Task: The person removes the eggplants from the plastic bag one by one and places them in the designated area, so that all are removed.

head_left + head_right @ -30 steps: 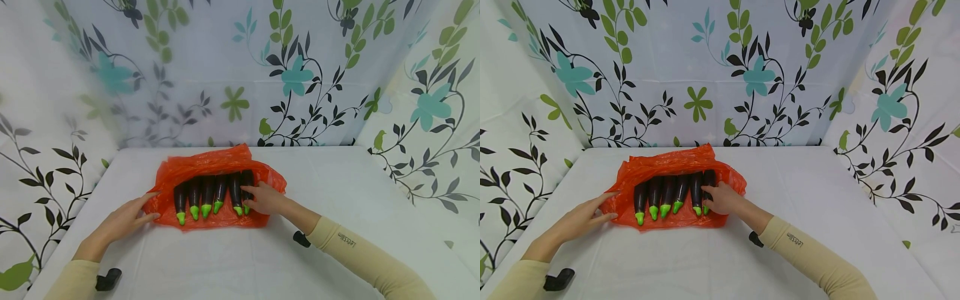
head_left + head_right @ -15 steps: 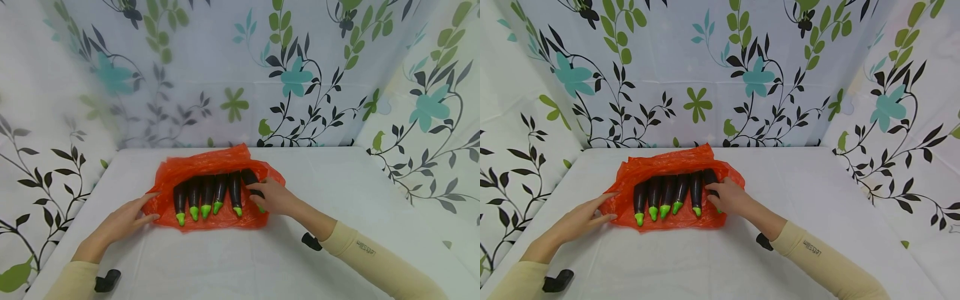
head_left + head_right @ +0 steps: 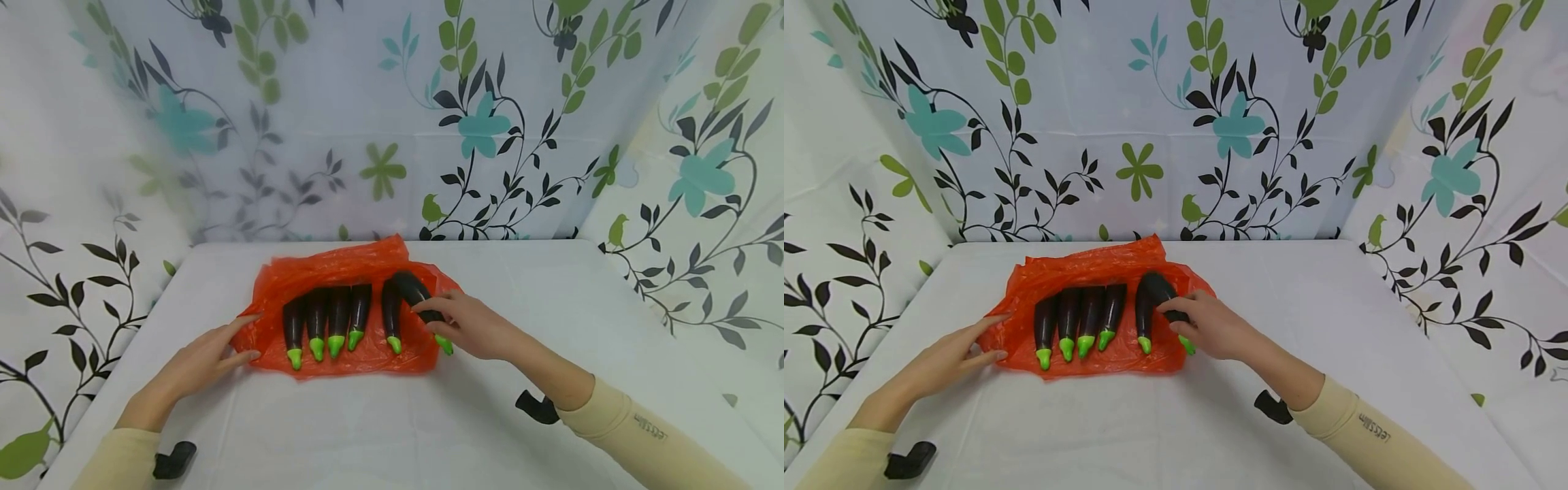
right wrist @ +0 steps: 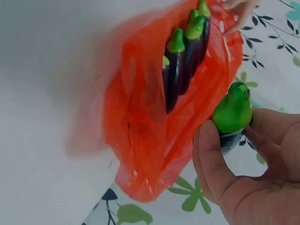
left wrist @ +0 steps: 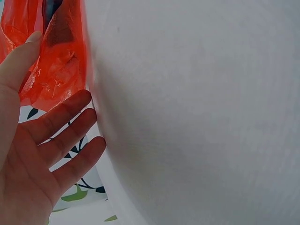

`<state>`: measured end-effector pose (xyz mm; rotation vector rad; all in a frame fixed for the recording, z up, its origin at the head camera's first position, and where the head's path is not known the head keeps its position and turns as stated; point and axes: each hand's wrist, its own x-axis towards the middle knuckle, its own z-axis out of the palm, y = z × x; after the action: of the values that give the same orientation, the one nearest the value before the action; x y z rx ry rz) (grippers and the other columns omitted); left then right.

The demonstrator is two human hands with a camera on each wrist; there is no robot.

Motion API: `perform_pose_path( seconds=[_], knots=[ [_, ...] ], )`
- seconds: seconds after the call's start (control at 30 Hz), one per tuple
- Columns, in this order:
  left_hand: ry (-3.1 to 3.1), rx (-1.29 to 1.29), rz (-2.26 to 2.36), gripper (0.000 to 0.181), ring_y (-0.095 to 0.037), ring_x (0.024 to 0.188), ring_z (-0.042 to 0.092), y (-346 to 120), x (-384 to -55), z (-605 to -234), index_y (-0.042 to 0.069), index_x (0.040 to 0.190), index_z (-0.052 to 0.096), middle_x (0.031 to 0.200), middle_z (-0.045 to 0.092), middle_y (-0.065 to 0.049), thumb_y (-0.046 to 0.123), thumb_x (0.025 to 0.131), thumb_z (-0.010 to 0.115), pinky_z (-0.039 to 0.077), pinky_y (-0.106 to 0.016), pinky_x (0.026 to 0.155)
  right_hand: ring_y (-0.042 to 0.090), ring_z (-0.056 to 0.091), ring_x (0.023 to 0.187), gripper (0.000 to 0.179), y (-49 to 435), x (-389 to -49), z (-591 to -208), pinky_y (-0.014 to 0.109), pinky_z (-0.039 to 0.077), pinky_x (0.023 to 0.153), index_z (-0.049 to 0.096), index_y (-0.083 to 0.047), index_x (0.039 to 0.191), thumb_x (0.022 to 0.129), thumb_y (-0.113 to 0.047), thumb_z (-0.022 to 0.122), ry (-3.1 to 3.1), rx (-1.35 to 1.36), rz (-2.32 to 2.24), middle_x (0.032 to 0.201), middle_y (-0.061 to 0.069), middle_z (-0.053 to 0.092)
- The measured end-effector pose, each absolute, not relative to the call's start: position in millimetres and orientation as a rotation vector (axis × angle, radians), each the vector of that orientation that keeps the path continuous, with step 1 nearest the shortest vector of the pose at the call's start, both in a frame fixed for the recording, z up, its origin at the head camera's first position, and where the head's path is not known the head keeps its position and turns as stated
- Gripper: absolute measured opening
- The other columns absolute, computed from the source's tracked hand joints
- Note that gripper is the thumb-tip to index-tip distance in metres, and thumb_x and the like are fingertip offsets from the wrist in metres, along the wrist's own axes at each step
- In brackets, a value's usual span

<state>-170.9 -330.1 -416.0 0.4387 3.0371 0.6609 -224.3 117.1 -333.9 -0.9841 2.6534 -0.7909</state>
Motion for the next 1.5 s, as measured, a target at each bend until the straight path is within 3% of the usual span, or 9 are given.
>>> perform_pose_path(
  seconds=[0.27,0.53,0.97,1.5],
  knots=[
    [3.019,0.418,0.685,0.070,-0.013,0.074,0.046,-329,-171,-415,0.011,0.145,0.040,0.078,0.048,0.004,0.042,0.090,0.068,0.039,-0.033,0.062,0.028,0.057,0.101,0.036,141,-231,-320,0.034,0.053,0.073,0.058,-0.015,0.135,0.099,-0.017,0.058,2.777,-0.950,-0.966,0.127,0.016,0.054],
    [3.026,0.410,0.671,0.070,-0.013,0.074,0.046,-330,-172,-418,0.011,0.145,0.040,0.077,0.048,0.004,0.043,0.090,0.068,0.039,-0.032,0.062,0.028,0.062,0.104,0.038,160,-251,-319,0.040,0.052,0.076,0.053,-0.017,0.140,0.102,-0.024,0.054,2.855,-0.751,-1.113,0.133,0.014,0.052],
    [3.015,0.399,0.678,0.071,-0.012,0.071,0.045,-328,-172,-416,0.011,0.146,0.039,0.077,0.047,0.003,0.042,0.090,0.069,0.038,-0.030,0.060,0.037,0.056,0.119,0.049,182,-280,-331,0.059,0.043,0.096,0.042,-0.023,0.149,0.102,-0.033,0.052,2.761,-0.465,-1.234,0.141,0.018,0.047],
    [3.005,0.389,0.691,0.071,-0.013,0.071,0.046,-330,-172,-417,0.010,0.146,0.038,0.077,0.048,0.002,0.042,0.090,0.068,0.038,-0.031,0.060,0.040,0.049,0.125,0.047,192,-310,-343,0.056,0.043,0.097,0.044,-0.017,0.147,0.102,-0.027,0.053,2.754,-0.391,-1.207,0.142,0.022,0.044]
  ],
)
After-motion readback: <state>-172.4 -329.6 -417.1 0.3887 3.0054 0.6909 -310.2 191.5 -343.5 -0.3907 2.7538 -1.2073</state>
